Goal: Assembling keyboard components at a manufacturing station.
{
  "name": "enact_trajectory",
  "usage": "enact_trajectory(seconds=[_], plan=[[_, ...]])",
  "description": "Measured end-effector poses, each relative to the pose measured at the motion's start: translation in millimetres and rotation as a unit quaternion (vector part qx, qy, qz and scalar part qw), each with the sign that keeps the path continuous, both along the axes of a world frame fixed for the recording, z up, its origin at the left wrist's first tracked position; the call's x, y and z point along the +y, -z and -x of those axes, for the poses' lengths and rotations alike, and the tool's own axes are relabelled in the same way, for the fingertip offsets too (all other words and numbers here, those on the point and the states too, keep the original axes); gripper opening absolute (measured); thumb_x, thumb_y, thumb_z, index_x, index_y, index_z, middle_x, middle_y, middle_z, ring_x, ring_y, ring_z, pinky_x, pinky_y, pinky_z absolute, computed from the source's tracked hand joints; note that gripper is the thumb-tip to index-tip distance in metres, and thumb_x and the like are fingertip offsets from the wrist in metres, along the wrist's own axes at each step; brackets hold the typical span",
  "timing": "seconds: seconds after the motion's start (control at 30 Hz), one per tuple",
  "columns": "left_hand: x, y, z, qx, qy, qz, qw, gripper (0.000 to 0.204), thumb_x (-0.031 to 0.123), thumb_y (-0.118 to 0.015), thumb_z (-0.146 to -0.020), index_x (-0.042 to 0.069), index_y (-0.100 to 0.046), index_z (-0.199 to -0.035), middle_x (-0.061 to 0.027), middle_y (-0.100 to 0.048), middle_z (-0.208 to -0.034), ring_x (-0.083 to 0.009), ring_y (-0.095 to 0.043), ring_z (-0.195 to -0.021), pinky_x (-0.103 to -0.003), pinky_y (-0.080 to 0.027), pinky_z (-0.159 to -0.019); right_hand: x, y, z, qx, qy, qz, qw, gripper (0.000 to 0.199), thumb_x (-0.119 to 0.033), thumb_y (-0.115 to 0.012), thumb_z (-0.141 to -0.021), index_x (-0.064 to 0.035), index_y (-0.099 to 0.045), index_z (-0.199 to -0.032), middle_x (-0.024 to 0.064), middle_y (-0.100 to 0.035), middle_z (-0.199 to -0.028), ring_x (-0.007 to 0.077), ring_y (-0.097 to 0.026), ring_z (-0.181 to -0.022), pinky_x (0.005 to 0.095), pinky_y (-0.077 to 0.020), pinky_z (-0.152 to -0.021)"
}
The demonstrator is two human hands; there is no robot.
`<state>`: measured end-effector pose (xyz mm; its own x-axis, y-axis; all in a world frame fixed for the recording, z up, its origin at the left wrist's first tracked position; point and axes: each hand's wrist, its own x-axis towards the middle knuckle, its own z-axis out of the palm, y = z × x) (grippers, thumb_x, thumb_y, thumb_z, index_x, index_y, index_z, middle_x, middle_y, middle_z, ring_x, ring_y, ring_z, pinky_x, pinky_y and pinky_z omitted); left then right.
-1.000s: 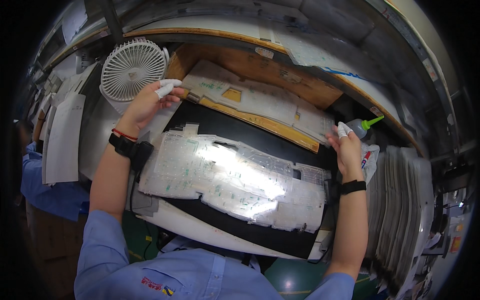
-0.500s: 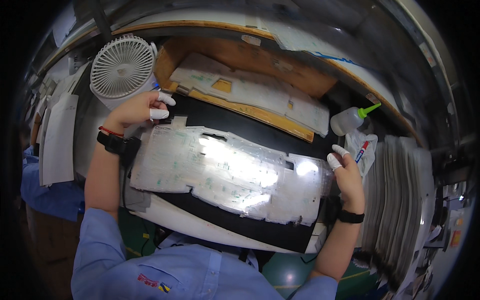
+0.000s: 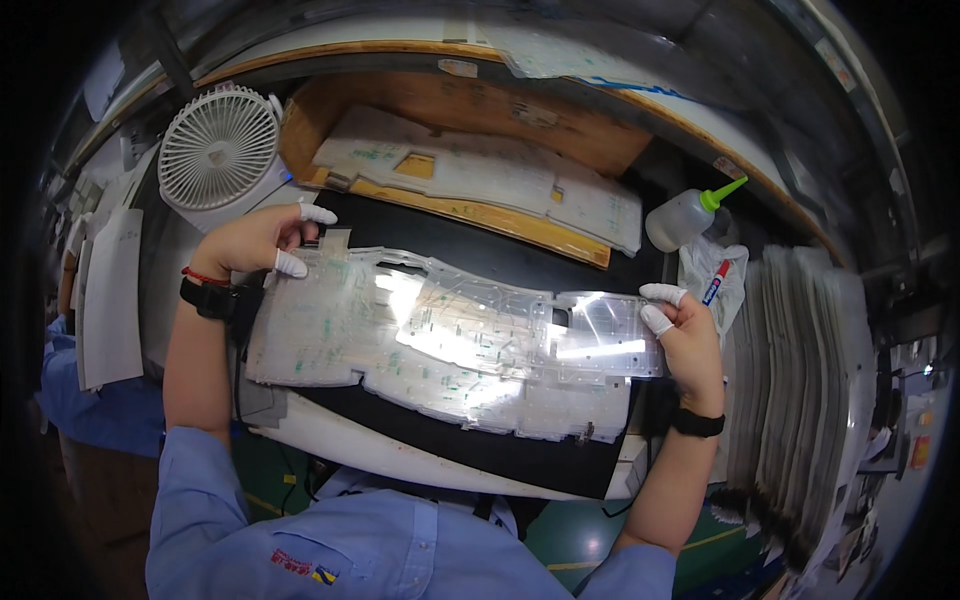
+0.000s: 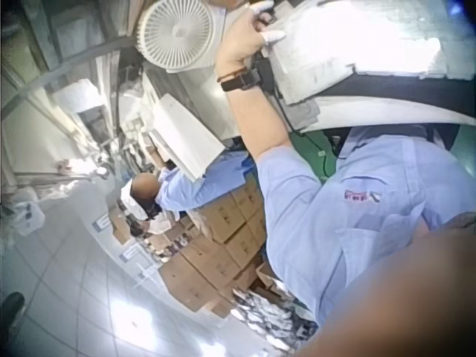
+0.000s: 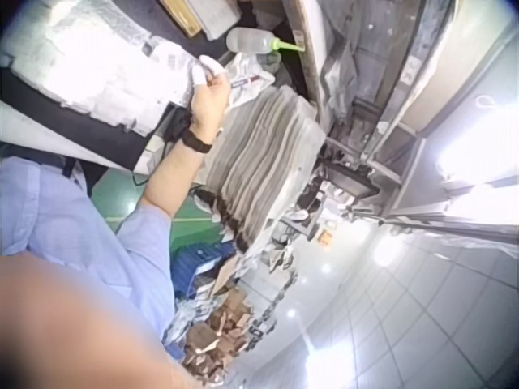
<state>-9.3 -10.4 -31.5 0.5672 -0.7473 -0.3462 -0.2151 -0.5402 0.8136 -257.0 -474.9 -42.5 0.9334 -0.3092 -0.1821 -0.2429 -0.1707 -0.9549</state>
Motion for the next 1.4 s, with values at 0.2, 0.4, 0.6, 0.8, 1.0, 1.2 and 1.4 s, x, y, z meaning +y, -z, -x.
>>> enact_trajectory(seconds=[0.2, 0.4, 0.6, 0.8, 1.0, 1.2, 1.4], plan=[[-4.8, -1.2, 1.6, 0.018, -0.051, 0.048, 0.997, 0.048, 0.010, -0.071, -0.078, 0.001, -0.051, -0.121, 0.0025, -0.053, -0.086, -0.0051, -0.051, -0.074, -0.020, -0.043, -0.064, 1.3, 6.0, -0.8, -0.083, 0.005, 0.138, 0.987, 0.019, -0.002, -0.059, -0.087, 0.0001, -0.059, -0.106, 0.0056, -0.064, -0.099, 0.0092, -0.058, -0.086, 0.0215, -0.0452, -0.078], [-3.1, 3.3, -1.0, 0.003, -0.102, 0.072, 0.992, 0.035, 0.006, -0.066, -0.081, 0.000, -0.056, -0.114, 0.0022, -0.056, -0.078, -0.0051, -0.053, -0.071, -0.020, -0.045, -0.067, 2.8, -0.7, 5.4, -0.088, 0.018, 0.077, 0.993, 0.024, -0.008, -0.059, -0.088, -0.0023, -0.058, -0.111, 0.0042, -0.064, -0.100, 0.0078, -0.057, -0.079, 0.0198, -0.0439, -0.069], [-13.8, -5.9, 6.5, -0.032, -0.079, 0.062, 0.994, 0.035, 0.006, -0.068, -0.078, -0.001, -0.058, -0.111, 0.0024, -0.057, -0.079, -0.0053, -0.054, -0.071, -0.021, -0.046, -0.068, -6.3, -10.2, 1.7, -0.071, 0.076, 0.104, 0.989, 0.031, -0.012, -0.055, -0.091, -0.0032, -0.055, -0.121, 0.0035, -0.064, -0.101, 0.0067, -0.057, -0.076, 0.0176, -0.0428, -0.064], [-4.2, 1.3, -2.4, -0.042, -0.100, 0.049, 0.993, 0.035, 0.008, -0.066, -0.081, 0.001, -0.058, -0.114, 0.0031, -0.058, -0.082, -0.0054, -0.055, -0.074, -0.021, -0.046, -0.071, -10.7, -81.3, 44.9, -0.132, 0.155, 0.148, 0.968, 0.031, -0.014, -0.052, -0.093, -0.0017, -0.056, -0.121, 0.0063, -0.063, -0.104, 0.0068, -0.057, -0.084, 0.0180, -0.0432, -0.070], [-8.6, 5.0, -0.1, -0.018, -0.092, 0.078, 0.993, 0.037, 0.009, -0.065, -0.082, 0.002, -0.055, -0.117, 0.0027, -0.058, -0.085, -0.0064, -0.056, -0.078, -0.021, -0.047, -0.073, 6.1, -72.2, 127.1, 0.100, 0.098, 0.236, 0.962, 0.032, -0.009, -0.070, -0.077, -0.0020, -0.060, -0.106, 0.0038, -0.062, -0.088, 0.0109, -0.057, -0.077, 0.0247, -0.0463, -0.070], [-5.8, 9.9, -4.8, -0.021, -0.068, 0.070, 0.995, 0.037, 0.010, -0.065, -0.083, 0.002, -0.055, -0.117, 0.0032, -0.057, -0.086, -0.0060, -0.056, -0.078, -0.021, -0.046, -0.073, 38.8, -18.5, 174.0, 0.138, 0.002, 0.474, 0.870, 0.045, -0.008, -0.076, -0.067, -0.0003, -0.056, -0.107, 0.0074, -0.056, -0.075, 0.0184, -0.055, -0.068, 0.0275, -0.0467, -0.066], [-6.4, 8.6, -3.5, -0.028, -0.071, 0.053, 0.996, 0.035, 0.011, -0.064, -0.084, 0.002, -0.055, -0.117, 0.0045, -0.055, -0.084, -0.0050, -0.053, -0.076, -0.020, -0.045, -0.072, 36.3, 4.9, 173.8, 0.164, 0.089, 0.362, 0.913, 0.032, -0.002, -0.067, -0.072, 0.0009, -0.055, -0.102, 0.0046, -0.056, -0.074, 0.0126, -0.053, -0.064, 0.0256, -0.0455, -0.062]])
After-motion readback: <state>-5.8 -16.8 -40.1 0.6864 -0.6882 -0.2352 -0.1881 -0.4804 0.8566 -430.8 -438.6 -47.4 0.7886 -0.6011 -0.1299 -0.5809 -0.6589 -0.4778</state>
